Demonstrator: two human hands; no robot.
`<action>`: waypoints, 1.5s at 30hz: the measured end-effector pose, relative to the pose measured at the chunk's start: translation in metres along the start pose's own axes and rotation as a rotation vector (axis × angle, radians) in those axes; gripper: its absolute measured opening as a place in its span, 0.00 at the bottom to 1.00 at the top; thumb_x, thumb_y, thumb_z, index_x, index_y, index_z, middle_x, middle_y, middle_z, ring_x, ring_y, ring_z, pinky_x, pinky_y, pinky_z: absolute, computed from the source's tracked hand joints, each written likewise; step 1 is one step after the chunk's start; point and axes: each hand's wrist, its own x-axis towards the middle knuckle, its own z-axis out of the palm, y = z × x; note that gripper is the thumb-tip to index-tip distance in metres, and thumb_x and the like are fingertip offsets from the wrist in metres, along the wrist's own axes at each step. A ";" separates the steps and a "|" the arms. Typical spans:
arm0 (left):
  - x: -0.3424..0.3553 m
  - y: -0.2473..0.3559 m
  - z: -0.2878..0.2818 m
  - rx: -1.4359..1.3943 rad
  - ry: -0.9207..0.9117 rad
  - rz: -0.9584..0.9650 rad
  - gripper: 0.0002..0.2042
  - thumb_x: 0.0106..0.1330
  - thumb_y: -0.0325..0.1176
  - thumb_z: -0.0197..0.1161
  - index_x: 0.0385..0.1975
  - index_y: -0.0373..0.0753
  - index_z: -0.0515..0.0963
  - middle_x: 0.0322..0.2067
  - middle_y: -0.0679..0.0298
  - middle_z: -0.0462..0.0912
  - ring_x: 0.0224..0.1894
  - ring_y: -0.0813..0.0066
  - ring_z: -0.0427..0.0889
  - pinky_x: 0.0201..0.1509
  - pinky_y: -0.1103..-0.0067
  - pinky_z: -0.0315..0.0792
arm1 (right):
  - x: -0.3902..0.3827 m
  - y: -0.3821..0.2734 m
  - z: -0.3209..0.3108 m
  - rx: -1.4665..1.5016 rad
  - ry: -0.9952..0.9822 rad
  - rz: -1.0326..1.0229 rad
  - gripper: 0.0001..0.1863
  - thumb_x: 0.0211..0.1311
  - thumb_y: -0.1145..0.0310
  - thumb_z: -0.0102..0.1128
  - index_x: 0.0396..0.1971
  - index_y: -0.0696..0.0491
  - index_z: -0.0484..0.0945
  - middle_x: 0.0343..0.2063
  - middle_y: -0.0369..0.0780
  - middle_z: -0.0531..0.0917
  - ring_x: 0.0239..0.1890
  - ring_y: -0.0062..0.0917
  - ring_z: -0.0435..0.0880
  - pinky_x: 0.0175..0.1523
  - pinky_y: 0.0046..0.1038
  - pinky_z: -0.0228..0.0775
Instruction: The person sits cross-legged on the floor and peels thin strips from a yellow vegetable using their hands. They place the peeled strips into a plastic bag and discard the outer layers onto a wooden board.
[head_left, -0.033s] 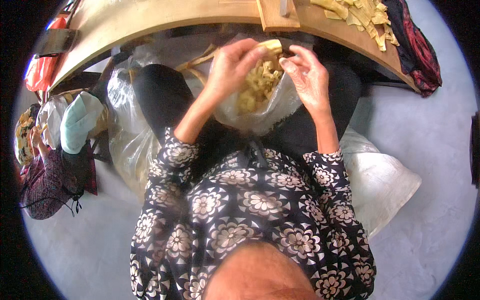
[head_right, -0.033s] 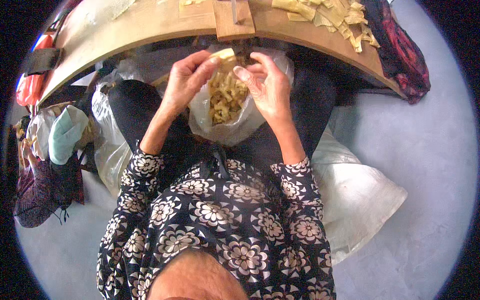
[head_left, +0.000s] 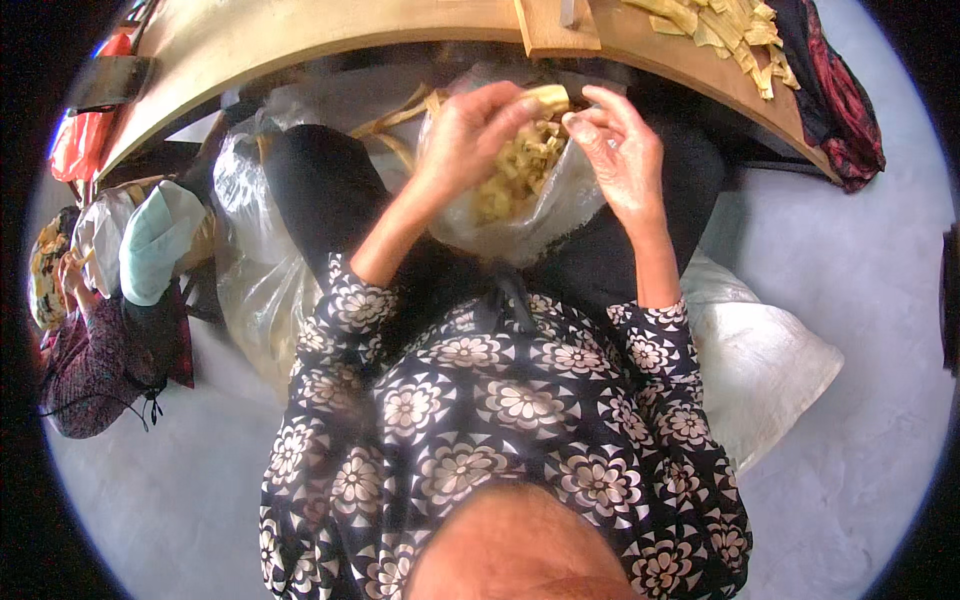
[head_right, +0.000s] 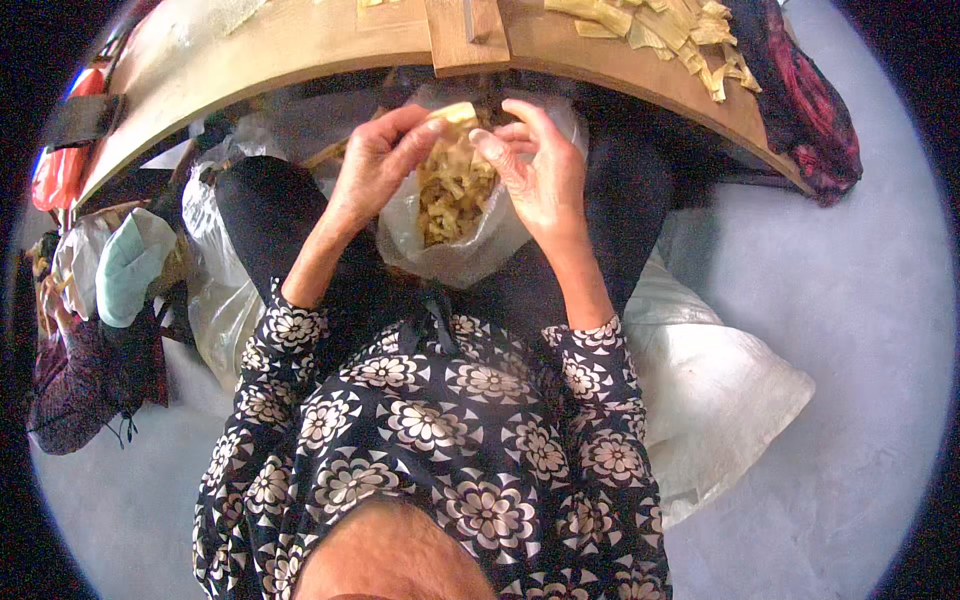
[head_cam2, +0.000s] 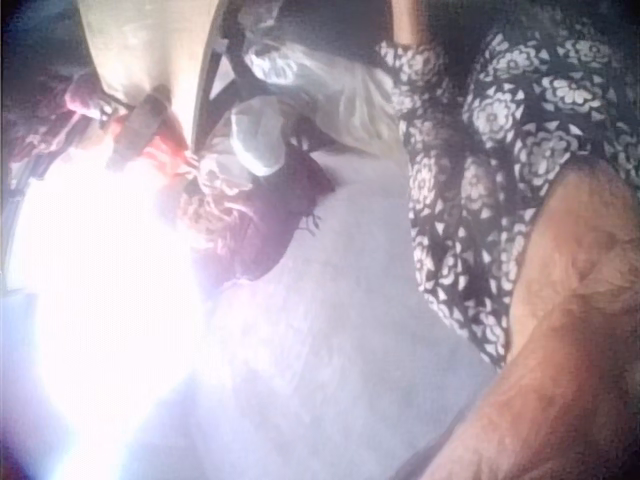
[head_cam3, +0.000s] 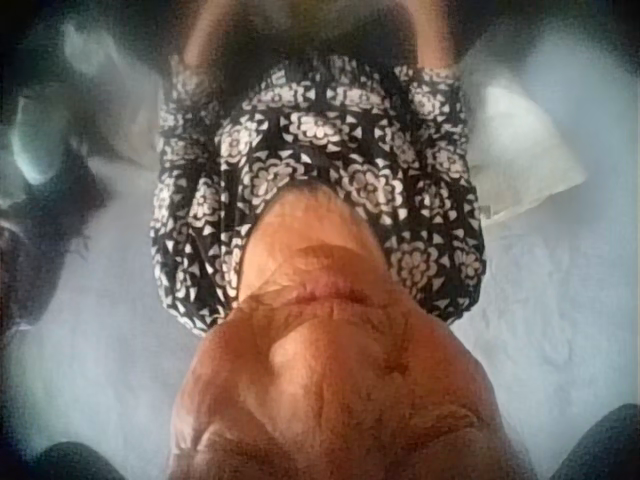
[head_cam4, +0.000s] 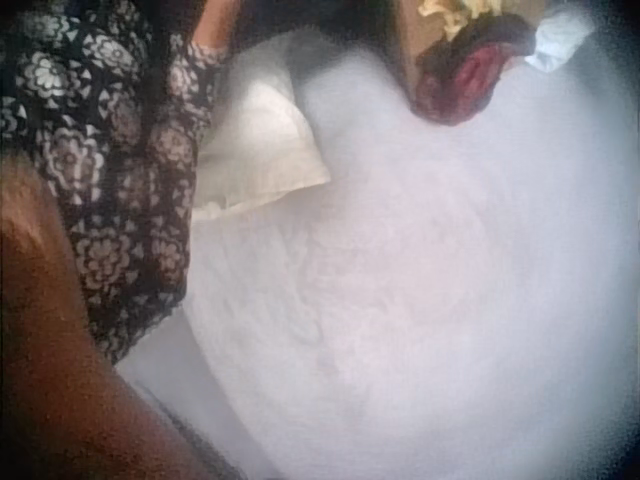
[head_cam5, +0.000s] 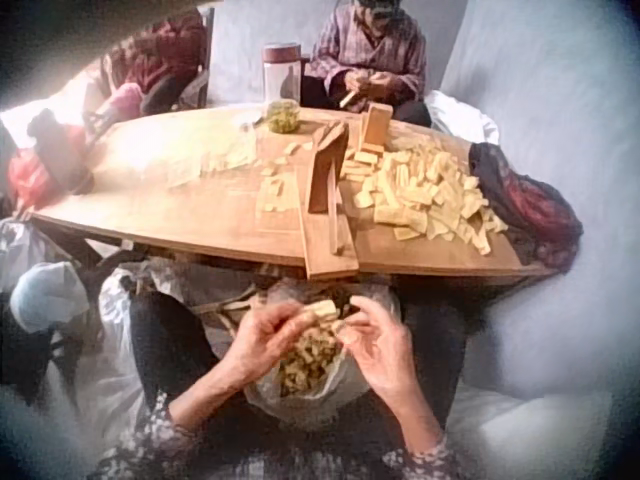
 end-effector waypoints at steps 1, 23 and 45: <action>-0.005 -0.004 0.005 -0.005 -0.053 -0.052 0.11 0.61 0.35 0.54 0.33 0.32 0.75 0.23 0.73 0.73 0.26 0.88 0.67 0.27 0.88 0.64 | -0.001 0.000 -0.001 0.079 -0.061 0.074 0.13 0.52 0.70 0.59 0.36 0.59 0.74 0.26 0.36 0.79 0.27 0.14 0.76 0.32 0.14 0.68; -0.028 -0.002 0.025 0.194 -0.256 0.466 0.10 0.46 0.36 0.64 0.25 0.38 0.74 0.21 0.61 0.73 0.24 0.63 0.75 0.26 0.73 0.67 | -0.024 0.016 -0.033 0.081 -0.780 0.576 0.06 0.55 0.73 0.51 0.26 0.58 0.77 0.20 0.33 0.77 0.16 0.11 0.68 0.19 0.14 0.59; -0.050 -0.048 0.050 -1.208 -0.465 -0.593 0.10 0.61 0.37 0.52 0.32 0.36 0.72 0.19 0.71 0.71 0.14 0.89 0.62 0.16 0.91 0.57 | -0.016 0.019 0.004 -0.096 -0.450 -0.101 0.13 0.50 0.62 0.57 0.34 0.53 0.77 0.27 0.37 0.77 0.29 0.23 0.76 0.32 0.23 0.68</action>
